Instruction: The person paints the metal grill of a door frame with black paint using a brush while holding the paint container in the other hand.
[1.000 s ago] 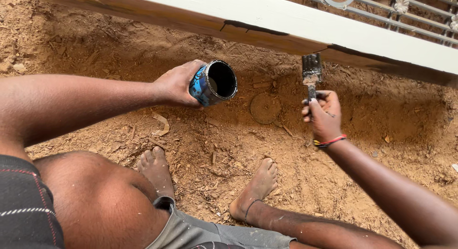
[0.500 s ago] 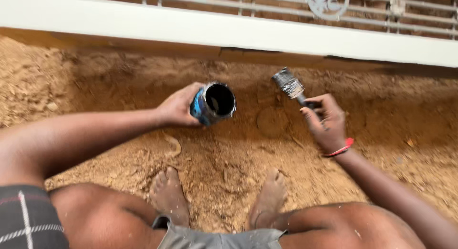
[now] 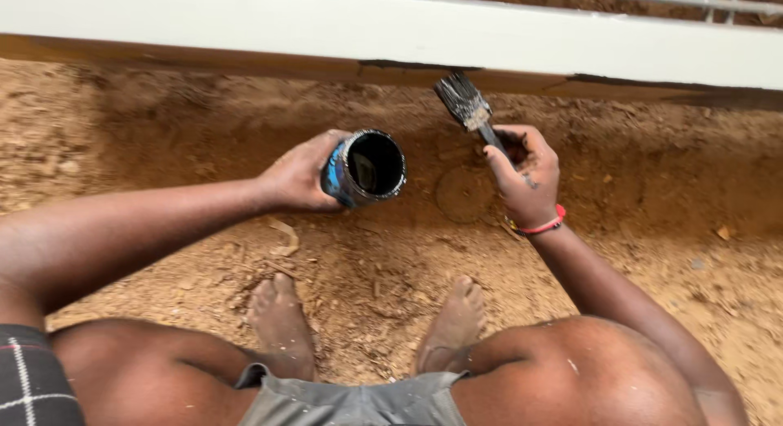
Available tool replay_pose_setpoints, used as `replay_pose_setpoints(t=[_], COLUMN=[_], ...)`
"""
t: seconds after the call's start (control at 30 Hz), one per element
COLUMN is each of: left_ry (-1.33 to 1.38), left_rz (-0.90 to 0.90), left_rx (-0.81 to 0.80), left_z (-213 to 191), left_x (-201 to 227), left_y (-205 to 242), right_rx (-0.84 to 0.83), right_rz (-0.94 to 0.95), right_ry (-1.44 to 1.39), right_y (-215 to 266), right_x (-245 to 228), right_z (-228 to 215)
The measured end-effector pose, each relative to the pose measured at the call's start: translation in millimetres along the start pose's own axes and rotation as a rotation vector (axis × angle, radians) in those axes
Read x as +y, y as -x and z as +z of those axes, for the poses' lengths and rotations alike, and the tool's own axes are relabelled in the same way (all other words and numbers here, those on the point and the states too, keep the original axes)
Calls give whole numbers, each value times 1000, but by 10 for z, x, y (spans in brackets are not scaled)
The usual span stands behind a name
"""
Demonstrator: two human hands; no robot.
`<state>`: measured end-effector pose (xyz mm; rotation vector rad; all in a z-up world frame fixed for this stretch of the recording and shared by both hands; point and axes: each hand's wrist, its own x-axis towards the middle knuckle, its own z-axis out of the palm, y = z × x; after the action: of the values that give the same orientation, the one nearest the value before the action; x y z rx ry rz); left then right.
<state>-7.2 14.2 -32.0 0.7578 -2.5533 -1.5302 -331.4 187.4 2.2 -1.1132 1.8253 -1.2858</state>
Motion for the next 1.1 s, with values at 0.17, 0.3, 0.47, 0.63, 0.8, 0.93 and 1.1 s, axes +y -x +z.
replay_pose_setpoints(t=[0.17,0.3,0.47,0.63,0.8,0.93,1.1], left_ry=[-7,-10,14,29,48,-31,32], left_rz=[-15,-65,-148,-214,-151,-166,-149], left_rx=[-82,-137,-184,-226,-207,-210,-207], left_z=[113,175,161,185,220,262,242], left_x=[-40,-18,-23,-108,-169,-164,-149], left_y=[-278,-422,-491,-450,-416,-388,-383], right_rx=[22,47,80,99,128,170,215], right_rz=[35,24,11,50,50,-8,6], right_ry=[-87,-80,38,-52,-86,-25,17], right_y=[-102,-72,-103,-39,-48,2,-9], right_x=[157,158,148,189,247,280,329], right_z=[-61,-150,-167,-242,-272,-292,-357])
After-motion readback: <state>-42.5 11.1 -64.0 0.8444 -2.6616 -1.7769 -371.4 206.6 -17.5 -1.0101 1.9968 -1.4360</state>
